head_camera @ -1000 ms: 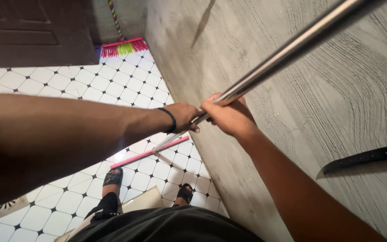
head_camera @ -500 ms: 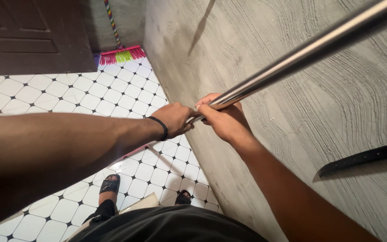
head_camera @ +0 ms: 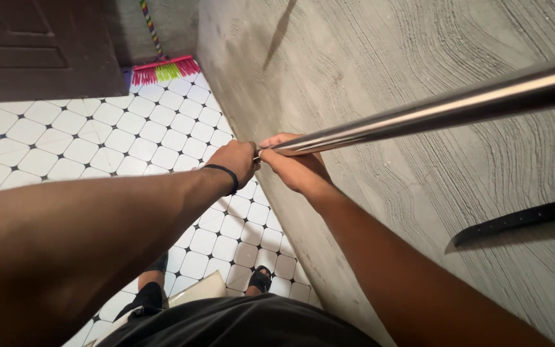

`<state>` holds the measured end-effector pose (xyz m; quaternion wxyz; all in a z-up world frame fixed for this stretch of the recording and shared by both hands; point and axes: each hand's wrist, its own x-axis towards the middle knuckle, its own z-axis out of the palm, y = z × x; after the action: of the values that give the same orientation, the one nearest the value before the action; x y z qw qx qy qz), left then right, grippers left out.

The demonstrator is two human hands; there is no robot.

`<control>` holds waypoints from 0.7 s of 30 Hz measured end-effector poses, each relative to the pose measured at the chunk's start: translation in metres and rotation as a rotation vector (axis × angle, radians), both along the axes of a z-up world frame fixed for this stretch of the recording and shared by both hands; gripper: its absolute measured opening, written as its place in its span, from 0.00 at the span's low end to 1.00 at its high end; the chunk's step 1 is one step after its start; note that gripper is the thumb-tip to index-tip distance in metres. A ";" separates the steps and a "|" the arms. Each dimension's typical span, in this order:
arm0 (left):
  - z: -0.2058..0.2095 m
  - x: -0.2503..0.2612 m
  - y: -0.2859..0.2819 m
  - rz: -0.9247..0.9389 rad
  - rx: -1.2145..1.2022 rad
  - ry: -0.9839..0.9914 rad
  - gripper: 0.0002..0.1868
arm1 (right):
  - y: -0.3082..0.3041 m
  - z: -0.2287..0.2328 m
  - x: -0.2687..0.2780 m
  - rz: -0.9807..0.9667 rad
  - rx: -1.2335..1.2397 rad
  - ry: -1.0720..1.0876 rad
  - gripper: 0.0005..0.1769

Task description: Assembling a floor squeegee by connecting a long metal pole to the squeegee head in a bathroom.

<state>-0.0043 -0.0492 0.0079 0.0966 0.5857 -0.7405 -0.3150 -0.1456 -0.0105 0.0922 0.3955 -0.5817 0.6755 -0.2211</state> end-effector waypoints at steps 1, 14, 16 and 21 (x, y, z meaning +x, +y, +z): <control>-0.001 0.000 -0.002 -0.002 0.000 -0.002 0.16 | 0.000 0.002 0.000 -0.002 0.000 -0.002 0.15; 0.042 -0.010 -0.003 -0.104 -0.037 -0.065 0.16 | -0.016 0.029 -0.002 -0.070 -0.091 0.084 0.10; 0.048 -0.011 -0.003 -0.116 -0.024 -0.074 0.16 | -0.017 0.031 -0.002 -0.066 -0.109 0.089 0.11; 0.046 -0.008 -0.009 -0.135 -0.045 -0.064 0.16 | -0.015 0.048 0.007 -0.038 -0.110 0.164 0.12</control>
<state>-0.0126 -0.0584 0.0541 0.0647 0.5419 -0.7879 -0.2852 -0.1387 -0.0254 0.1407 0.3022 -0.6058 0.7033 -0.2171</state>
